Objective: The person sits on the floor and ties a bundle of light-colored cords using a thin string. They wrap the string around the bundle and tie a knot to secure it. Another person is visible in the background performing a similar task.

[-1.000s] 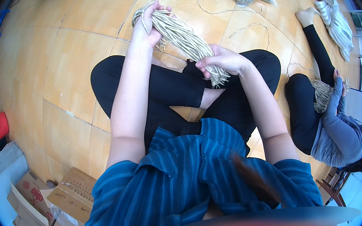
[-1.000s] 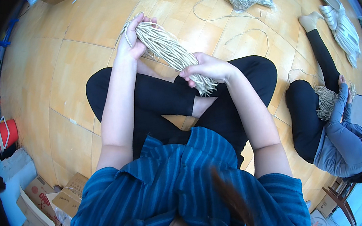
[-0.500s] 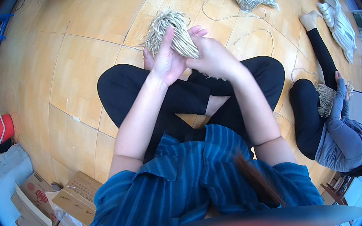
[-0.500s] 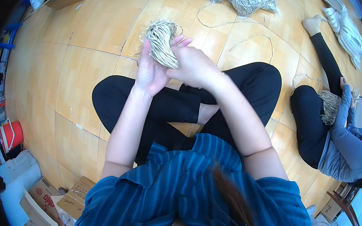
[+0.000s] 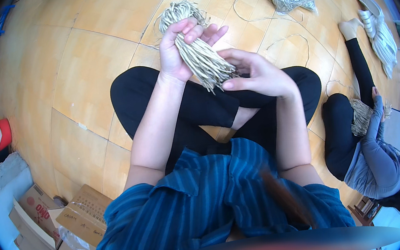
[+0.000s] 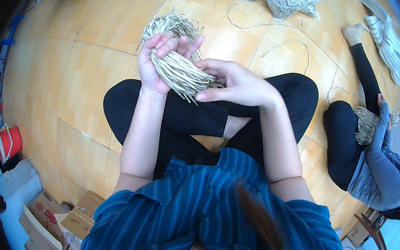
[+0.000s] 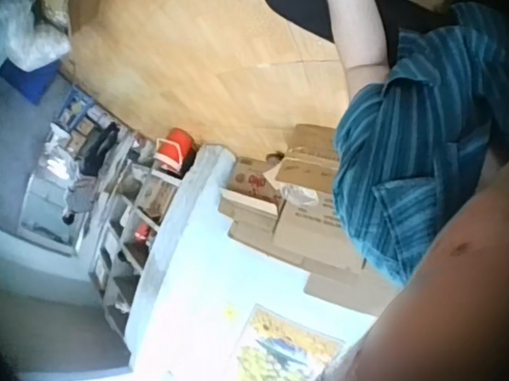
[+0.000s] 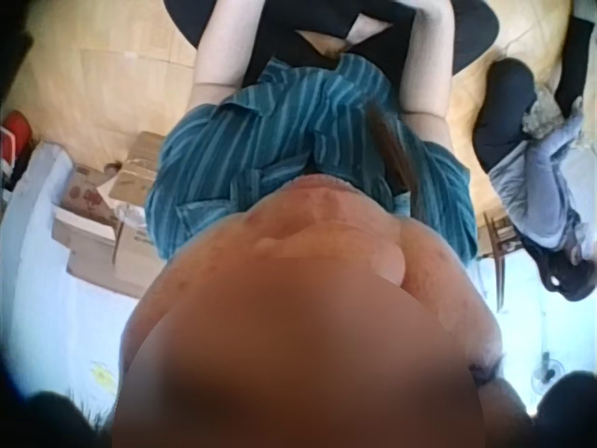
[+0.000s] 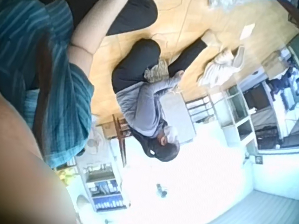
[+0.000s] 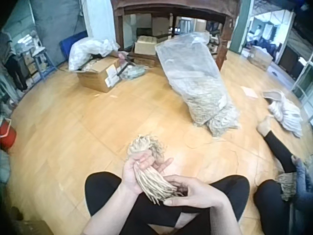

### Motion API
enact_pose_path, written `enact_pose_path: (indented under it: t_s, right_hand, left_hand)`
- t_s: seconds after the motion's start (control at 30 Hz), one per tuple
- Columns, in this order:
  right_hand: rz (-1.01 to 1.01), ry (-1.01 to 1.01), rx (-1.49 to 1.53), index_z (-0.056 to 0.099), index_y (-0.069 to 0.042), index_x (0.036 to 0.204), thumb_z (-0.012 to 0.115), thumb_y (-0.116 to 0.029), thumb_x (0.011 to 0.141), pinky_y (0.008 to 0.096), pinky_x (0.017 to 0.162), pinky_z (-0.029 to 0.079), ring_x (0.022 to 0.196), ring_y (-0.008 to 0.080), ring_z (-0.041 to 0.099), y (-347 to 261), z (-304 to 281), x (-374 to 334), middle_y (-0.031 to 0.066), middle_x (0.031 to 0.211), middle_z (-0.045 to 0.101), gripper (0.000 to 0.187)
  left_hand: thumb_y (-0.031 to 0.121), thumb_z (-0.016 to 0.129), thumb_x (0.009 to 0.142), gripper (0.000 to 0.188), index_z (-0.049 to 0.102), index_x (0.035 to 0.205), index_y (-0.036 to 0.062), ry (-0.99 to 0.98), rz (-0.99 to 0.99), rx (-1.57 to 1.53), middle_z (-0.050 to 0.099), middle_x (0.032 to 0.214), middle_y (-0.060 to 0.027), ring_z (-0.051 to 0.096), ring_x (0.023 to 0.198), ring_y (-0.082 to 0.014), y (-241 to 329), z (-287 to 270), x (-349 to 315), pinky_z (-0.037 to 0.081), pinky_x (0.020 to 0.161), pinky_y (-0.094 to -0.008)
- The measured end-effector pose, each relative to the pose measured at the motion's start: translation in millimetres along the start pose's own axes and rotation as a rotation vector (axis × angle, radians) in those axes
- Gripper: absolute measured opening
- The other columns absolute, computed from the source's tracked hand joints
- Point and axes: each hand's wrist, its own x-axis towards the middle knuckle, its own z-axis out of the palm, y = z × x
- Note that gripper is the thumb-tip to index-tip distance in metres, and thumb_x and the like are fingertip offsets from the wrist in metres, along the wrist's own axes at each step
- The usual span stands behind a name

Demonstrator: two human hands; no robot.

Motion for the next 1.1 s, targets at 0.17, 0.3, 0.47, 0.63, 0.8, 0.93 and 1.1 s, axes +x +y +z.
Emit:
enact_pose_path:
  t_s: [0.17, 0.3, 0.47, 0.63, 0.8, 0.93, 1.1]
  right_hand:
    - [0.042, 0.125, -0.106, 0.063, 0.001, 0.110, 0.060, -0.019, 0.092, 0.0206, 0.073, 0.046, 0.080, 0.0057, 0.055, -1.4, -21.5, -6.6, 0.0006, 0.088, 0.065, 0.027]
    - [0.010, 0.157, -0.231, 0.067, -0.002, 0.104, 0.065, -0.019, 0.089, 0.0192, 0.067, 0.043, 0.072, 0.0044, 0.053, 10.2, -26.4, -5.1, -0.0003, 0.086, 0.066, 0.023]
    - [-0.081, 0.204, -0.365, 0.067, -0.001, 0.102, 0.068, -0.017, 0.086, 0.0221, 0.071, 0.044, 0.077, 0.0078, 0.057, 10.7, -31.0, -9.9, 0.0024, 0.091, 0.067, 0.022]
    - [-0.081, 0.440, -0.217, 0.066, -0.002, 0.107, 0.061, -0.021, 0.091, 0.0261, 0.081, 0.045, 0.089, 0.0126, 0.059, 9.6, -39.1, -13.7, 0.0041, 0.097, 0.067, 0.025]
    - [-0.067, 0.384, -0.093, 0.064, -0.001, 0.095, 0.048, -0.045, 0.095, 0.0273, 0.081, 0.043, 0.082, 0.0126, 0.058, 20.2, -27.5, 6.7, 0.0072, 0.090, 0.065, 0.046]
    - [0.041, 0.235, 0.052, 0.058, -0.003, 0.091, 0.049, -0.049, 0.094, 0.0241, 0.079, 0.043, 0.075, 0.0093, 0.054, -7.6, -6.1, 48.8, 0.0027, 0.083, 0.061, 0.047]
    - [-0.307, 0.124, 0.180, 0.045, -0.002, 0.129, 0.051, -0.048, 0.094, 0.0222, 0.079, 0.044, 0.081, 0.0089, 0.054, -61.1, 32.8, 72.9, 0.0034, 0.097, 0.059, 0.059]
  left_hand:
    - [0.022, 0.045, 0.096, 0.023, 0.043, 0.075, 0.0125, -0.230, -0.129, -0.367, 0.044, 0.059, 0.0058, 0.049, 0.060, -0.0079, 12.6, -4.5, 2.2, 0.046, 0.074, -0.0293]
    - [0.022, 0.046, 0.096, 0.023, 0.044, 0.075, 0.0127, -0.205, -0.127, -0.314, 0.044, 0.059, 0.0049, 0.046, 0.061, -0.0083, 9.4, -10.3, 5.5, 0.046, 0.069, -0.0267]
    - [0.023, 0.050, 0.093, 0.020, 0.049, 0.077, 0.0114, -0.012, -0.106, -0.056, 0.052, 0.069, 0.0006, 0.058, 0.075, -0.0151, 3.3, -8.4, 4.1, 0.055, 0.071, -0.0330]
    - [0.018, 0.054, 0.090, 0.015, 0.053, 0.080, 0.0072, 0.054, -0.159, 0.370, 0.060, 0.079, -0.0079, 0.062, 0.078, -0.0175, -10.6, -2.9, -0.9, 0.055, 0.070, -0.0326]
    - [0.016, 0.057, 0.087, 0.012, 0.053, 0.087, 0.0044, -0.049, -0.312, 0.831, 0.055, 0.075, -0.0059, 0.058, 0.063, -0.0135, -18.1, 6.5, -10.1, 0.052, 0.062, -0.0285]
    - [0.021, 0.057, 0.091, 0.020, 0.058, 0.094, 0.0011, 0.268, -0.287, 0.918, 0.063, 0.077, -0.0089, 0.063, 0.068, -0.0167, 6.0, 34.1, 3.2, 0.053, 0.064, -0.0265]
    - [0.021, 0.057, 0.090, 0.020, 0.059, 0.084, 0.0024, 0.191, -0.016, 0.721, 0.062, 0.079, -0.0087, 0.062, 0.064, -0.0163, 59.6, 92.1, 1.2, 0.054, 0.059, -0.0283]
